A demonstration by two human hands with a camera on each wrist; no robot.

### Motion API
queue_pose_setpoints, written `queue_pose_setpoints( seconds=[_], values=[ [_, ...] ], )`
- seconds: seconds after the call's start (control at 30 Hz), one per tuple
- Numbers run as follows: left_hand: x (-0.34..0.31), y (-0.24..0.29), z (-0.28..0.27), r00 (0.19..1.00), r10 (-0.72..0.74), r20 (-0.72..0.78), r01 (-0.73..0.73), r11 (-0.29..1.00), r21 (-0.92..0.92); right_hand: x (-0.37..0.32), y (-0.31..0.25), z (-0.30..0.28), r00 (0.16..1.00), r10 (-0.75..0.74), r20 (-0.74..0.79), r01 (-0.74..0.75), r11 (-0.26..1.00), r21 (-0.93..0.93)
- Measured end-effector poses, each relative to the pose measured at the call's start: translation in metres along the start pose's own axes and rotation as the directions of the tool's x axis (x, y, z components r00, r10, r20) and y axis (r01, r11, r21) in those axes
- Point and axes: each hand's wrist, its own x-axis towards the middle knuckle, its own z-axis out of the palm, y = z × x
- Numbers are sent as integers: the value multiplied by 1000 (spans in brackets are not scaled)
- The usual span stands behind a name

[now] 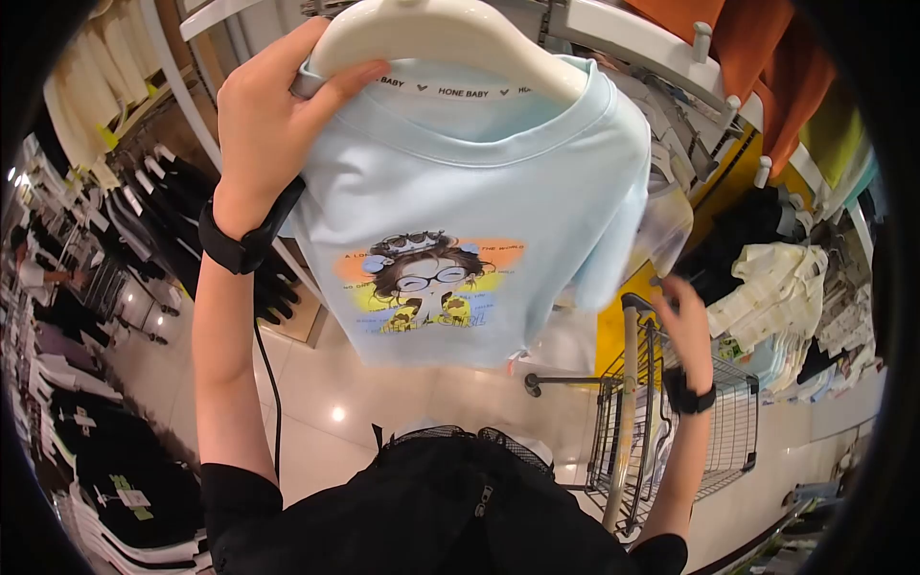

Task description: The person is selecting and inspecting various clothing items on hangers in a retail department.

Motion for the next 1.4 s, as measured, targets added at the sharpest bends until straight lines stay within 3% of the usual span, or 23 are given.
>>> queue_pose_setpoints(
  seconds=[0.1,0.17,0.23,0.3,0.37,0.4,0.5,0.57,0.67,0.77,0.83,0.9,0.97,1.0,1.03,1.07,1.1,1.13,1.23,1.4],
  values=[
    [3,11,14,1000,-13,19,12,998,69,-88,55,25,974,217,61,-197,951,-237],
    [2,17,22,999,-48,-1,48,996,69,-138,48,45,853,473,220,-404,866,-295],
    [0,20,35,999,-44,-30,45,999,21,-175,52,67,792,512,333,-457,859,-232],
    [-2,22,46,997,-42,-63,41,999,-23,-189,55,73,750,586,306,-547,810,-211],
    [-6,21,51,988,55,-143,-58,998,-18,-190,22,71,709,661,244,-689,724,42],
    [-8,24,53,988,57,-141,-62,997,-35,-196,24,75,753,625,205,-645,763,40],
    [-17,26,53,994,-9,-111,7,1000,-15,-206,14,74,743,639,200,-652,758,0],
    [-21,25,61,988,74,-134,-80,996,-35,-219,18,64,722,648,242,-672,740,26],
    [-25,27,70,995,62,-75,-64,997,-31,-240,20,43,638,652,409,-752,642,150],
    [-34,27,76,997,63,-38,-65,997,-46,-275,24,24,645,619,448,-734,665,136],
    [-42,26,85,997,76,8,-75,995,-67,-294,19,4,550,671,497,-737,670,-91],
    [-48,29,95,997,55,54,-47,990,-133,-313,0,3,624,682,381,-683,713,-157],
    [-59,22,108,995,43,87,-28,985,-170,-320,-11,26,600,757,259,-704,653,-280],
    [-63,18,110,994,51,92,-31,976,-215,-333,-9,51,740,672,32,-644,722,-253],
    [-66,14,112,991,26,128,4,973,-230,-313,-30,58,684,727,-58,-708,642,-295],
    [-70,13,115,986,5,166,36,969,-244,-306,-29,66,686,713,-143,-713,621,-325],
    [-71,12,117,984,16,177,36,958,-283,-296,-29,67,550,822,-147,-799,467,-378],
    [-73,11,119,984,28,176,24,957,-289,-299,-24,73,630,747,-214,-729,474,-494],
    [-79,6,135,981,79,176,-13,938,-347,-290,-30,81,558,776,-295,-772,353,-529],
    [-90,-18,128,972,48,228,52,910,-412,-268,-43,87,547,768,-333,-786,334,-521]
  ],
)
